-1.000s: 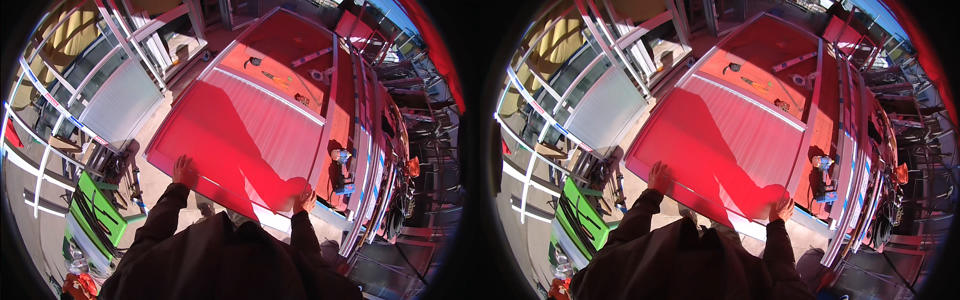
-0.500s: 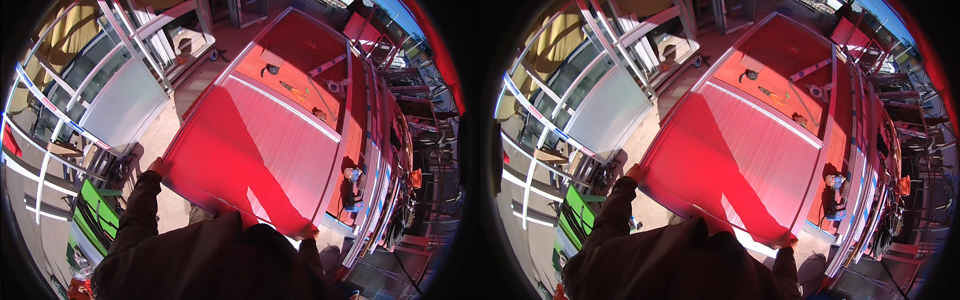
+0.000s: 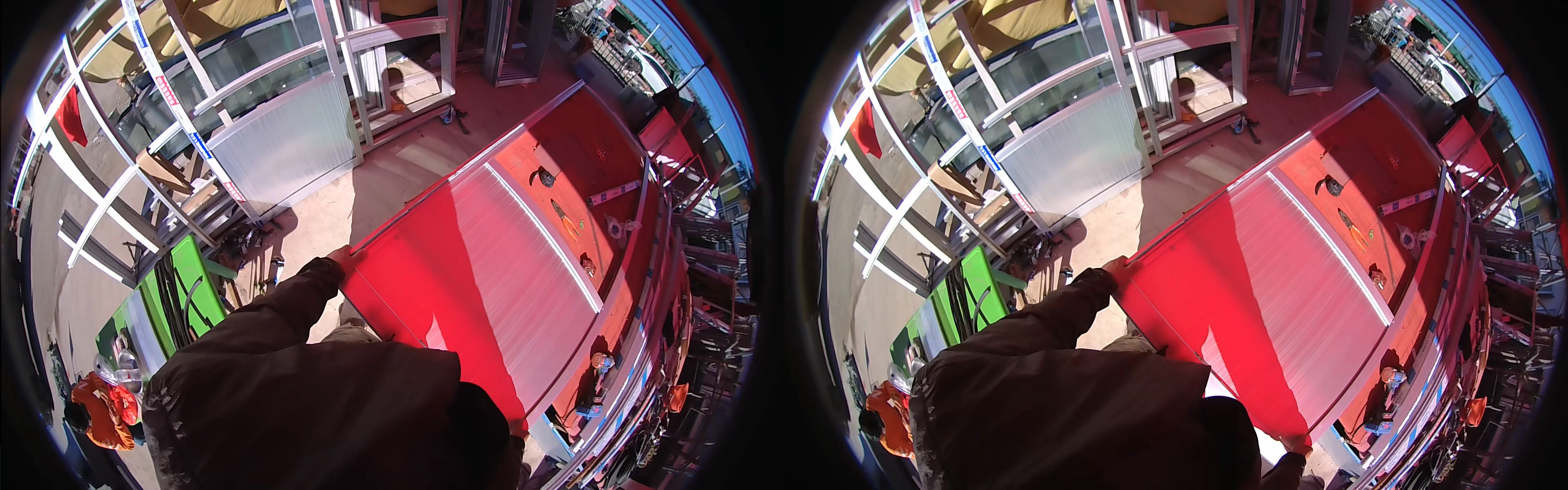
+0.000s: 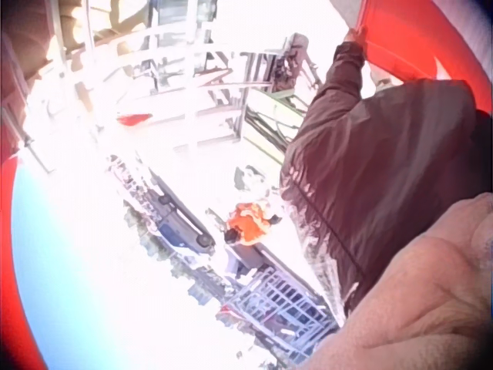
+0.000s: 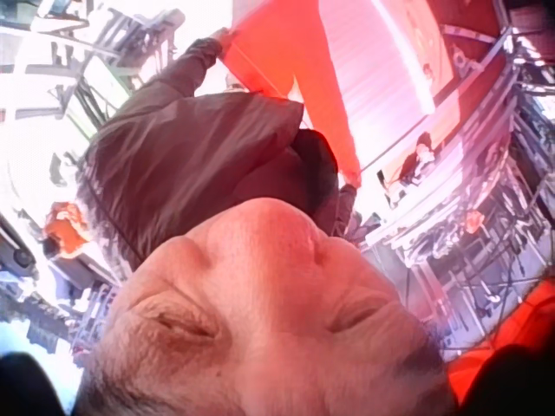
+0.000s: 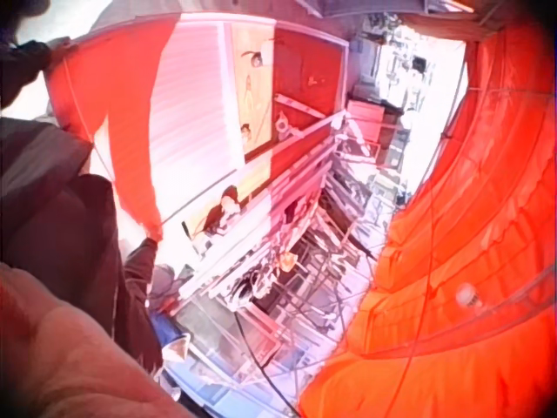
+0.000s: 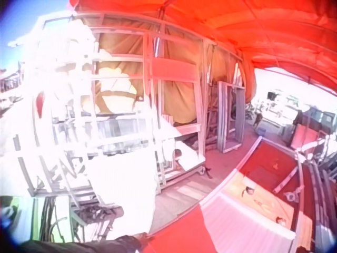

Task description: The person places a large red translucent panel on a workbench, then repeatedly measures, cuts, and installs black rubber sealant beads along the panel's edges using scissors. The person also uses a hot glue gun to secure the beads in place.

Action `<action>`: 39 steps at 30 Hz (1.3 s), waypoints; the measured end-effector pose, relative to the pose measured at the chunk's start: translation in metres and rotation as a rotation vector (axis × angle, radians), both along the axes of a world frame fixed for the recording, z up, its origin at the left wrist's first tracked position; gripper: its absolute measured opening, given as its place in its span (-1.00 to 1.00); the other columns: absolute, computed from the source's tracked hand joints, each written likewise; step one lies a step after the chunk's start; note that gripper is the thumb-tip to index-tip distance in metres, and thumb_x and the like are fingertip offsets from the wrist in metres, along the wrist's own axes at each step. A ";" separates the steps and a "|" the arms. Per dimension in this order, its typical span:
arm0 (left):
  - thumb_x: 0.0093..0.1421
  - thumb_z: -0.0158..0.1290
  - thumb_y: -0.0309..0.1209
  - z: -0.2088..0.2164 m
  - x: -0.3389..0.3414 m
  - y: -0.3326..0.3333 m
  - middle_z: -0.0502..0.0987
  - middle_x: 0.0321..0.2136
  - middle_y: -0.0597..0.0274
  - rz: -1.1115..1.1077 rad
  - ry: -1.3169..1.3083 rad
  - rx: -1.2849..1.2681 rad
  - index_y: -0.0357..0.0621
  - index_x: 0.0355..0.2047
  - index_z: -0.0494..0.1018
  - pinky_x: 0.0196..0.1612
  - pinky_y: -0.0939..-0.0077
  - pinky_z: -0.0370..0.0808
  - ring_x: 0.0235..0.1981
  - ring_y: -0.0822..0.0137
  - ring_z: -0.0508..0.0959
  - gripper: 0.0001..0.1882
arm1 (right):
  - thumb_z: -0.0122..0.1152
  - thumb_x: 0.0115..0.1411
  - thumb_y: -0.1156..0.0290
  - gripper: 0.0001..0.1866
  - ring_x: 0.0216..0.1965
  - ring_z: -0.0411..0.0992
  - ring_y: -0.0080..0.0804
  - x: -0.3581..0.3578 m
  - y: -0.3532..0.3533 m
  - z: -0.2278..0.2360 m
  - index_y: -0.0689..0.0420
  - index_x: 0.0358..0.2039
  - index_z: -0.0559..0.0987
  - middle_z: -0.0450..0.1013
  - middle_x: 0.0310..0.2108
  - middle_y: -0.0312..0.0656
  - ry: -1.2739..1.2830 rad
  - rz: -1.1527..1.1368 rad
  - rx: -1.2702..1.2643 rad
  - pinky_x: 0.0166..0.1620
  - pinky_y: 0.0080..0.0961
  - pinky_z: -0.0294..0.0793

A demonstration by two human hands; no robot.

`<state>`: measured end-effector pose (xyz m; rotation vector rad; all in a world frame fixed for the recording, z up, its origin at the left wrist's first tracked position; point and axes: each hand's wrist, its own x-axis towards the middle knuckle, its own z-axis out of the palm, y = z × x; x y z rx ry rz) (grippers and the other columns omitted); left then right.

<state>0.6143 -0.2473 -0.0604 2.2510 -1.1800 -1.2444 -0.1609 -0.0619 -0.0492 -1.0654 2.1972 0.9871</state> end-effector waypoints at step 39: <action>0.06 0.21 -0.06 0.026 -0.038 -0.008 0.25 0.28 -0.14 -0.287 -0.533 -0.488 -0.12 0.21 0.35 0.32 -0.01 0.20 0.31 -0.10 0.25 -0.26 | 0.03 0.19 -0.34 0.03 0.49 -0.16 -0.09 0.076 0.000 -0.013 0.02 0.47 -0.02 -0.12 0.50 -0.12 0.259 -0.043 -0.884 0.40 0.13 -0.11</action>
